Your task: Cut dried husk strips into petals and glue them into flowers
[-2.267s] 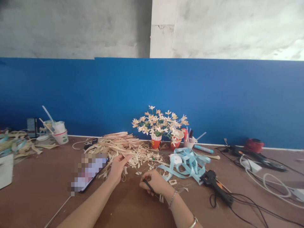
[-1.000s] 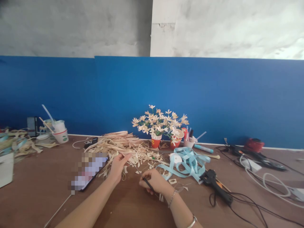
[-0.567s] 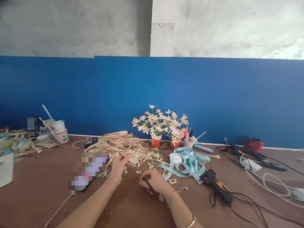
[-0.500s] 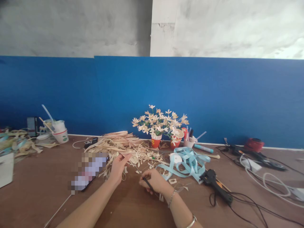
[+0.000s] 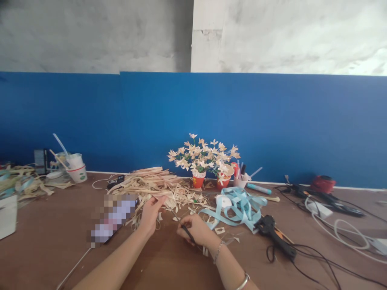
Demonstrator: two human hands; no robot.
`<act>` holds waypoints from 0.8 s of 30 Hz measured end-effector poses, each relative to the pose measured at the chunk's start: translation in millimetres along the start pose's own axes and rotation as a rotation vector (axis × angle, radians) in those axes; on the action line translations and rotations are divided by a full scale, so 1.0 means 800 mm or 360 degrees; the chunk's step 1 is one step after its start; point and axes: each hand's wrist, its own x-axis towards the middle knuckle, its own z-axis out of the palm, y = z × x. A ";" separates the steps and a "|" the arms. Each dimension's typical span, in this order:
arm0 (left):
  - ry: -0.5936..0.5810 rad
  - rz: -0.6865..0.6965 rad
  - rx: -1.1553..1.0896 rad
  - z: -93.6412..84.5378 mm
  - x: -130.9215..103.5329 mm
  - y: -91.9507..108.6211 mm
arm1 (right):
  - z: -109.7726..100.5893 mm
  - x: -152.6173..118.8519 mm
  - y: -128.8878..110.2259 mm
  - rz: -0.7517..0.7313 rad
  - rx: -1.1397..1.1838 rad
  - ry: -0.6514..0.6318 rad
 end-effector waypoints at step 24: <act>-0.0080 -0.0110 -0.0226 0.001 -0.002 -0.007 | 0.005 0.006 0.003 0.0059 -0.0004 0.0121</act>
